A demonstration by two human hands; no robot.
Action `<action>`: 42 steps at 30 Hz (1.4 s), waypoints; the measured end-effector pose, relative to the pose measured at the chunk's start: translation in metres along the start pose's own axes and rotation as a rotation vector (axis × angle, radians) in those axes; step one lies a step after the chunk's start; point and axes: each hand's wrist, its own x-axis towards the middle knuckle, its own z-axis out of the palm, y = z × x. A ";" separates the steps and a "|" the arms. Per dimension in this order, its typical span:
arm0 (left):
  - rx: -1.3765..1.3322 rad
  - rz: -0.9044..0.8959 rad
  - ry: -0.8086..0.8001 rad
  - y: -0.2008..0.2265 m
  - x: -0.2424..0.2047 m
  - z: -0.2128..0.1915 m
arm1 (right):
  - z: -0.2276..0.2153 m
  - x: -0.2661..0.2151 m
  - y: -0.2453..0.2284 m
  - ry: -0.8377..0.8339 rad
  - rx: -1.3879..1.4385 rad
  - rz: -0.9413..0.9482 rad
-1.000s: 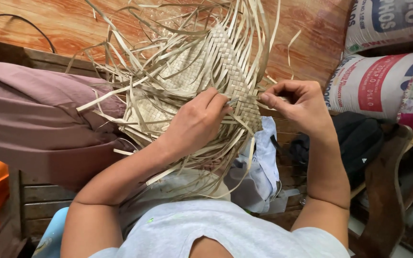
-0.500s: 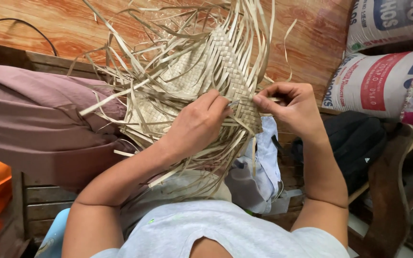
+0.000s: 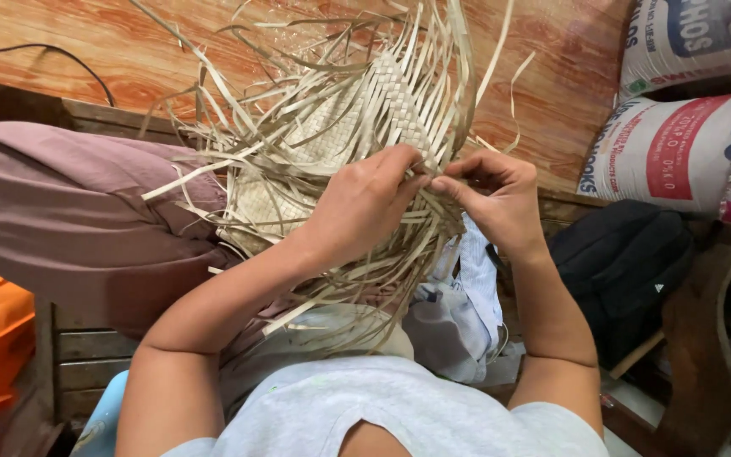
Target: A person is weaving a hat using dried plant fibers, carefully interlacing strands to build the structure.
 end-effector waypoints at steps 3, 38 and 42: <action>0.081 -0.011 0.001 0.004 0.004 0.002 | -0.001 -0.003 -0.002 0.027 -0.014 0.046; 0.762 -0.675 -0.428 -0.047 -0.024 -0.103 | 0.013 0.013 0.033 -0.113 0.485 -0.307; 0.735 -0.686 -0.449 -0.049 -0.021 -0.100 | 0.009 0.014 0.031 -0.225 0.545 -0.335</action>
